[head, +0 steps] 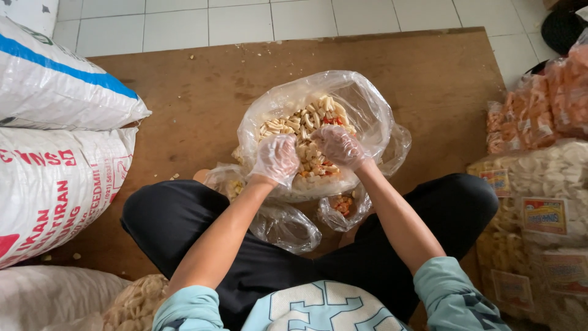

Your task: Sorting and bagging small snack items from a large bulk bag into smaller individual bags while sitting on the floor.

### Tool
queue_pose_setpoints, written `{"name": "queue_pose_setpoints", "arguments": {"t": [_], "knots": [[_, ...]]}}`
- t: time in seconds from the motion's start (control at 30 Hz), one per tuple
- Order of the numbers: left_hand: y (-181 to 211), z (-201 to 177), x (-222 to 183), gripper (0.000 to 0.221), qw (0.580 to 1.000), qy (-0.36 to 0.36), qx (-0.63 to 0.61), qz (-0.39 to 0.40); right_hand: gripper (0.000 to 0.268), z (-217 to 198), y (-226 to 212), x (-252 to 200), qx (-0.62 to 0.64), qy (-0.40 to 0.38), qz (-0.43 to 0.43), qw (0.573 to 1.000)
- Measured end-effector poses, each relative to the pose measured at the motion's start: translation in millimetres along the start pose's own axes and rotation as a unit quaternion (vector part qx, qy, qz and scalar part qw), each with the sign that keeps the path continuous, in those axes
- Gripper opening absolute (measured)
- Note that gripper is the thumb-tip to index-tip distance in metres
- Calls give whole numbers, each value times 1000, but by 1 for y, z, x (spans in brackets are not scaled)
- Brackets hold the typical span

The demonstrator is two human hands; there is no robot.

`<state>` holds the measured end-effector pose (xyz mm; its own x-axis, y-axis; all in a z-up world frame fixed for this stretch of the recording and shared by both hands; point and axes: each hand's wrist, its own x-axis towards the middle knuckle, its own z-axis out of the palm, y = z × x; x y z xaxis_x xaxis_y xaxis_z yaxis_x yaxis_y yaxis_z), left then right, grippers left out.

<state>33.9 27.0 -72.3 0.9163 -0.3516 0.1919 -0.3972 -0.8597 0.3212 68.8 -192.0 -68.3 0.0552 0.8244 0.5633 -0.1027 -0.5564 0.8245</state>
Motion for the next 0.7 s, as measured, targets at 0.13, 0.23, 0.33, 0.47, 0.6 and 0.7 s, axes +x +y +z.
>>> {"name": "queue_pose_setpoints", "arguments": {"t": [0.13, 0.23, 0.33, 0.47, 0.6, 0.7], "knots": [[33, -54, -6, 16, 963, 39, -234, -127, 38, -35, 11, 10, 631, -415, 386, 529], [45, -65, -12, 24, 907, 68, -379, -174, 42, -19, 19, 41, 632, -504, 486, 331], [59, -74, -6, 29, 868, 52, -462, -172, 37, -5, 1, 30, 702, -383, 514, 310], [56, -51, -9, 24, 902, 79, -401, -135, 40, -34, 39, 69, 732, -311, 537, 282], [42, 2, -5, 34, 949, 226, -218, -22, 36, -48, 52, 76, 686, -352, 585, 252], [42, -37, -13, 35, 951, 208, -226, -46, 36, -61, 71, 91, 670, -356, 581, 293]]}}
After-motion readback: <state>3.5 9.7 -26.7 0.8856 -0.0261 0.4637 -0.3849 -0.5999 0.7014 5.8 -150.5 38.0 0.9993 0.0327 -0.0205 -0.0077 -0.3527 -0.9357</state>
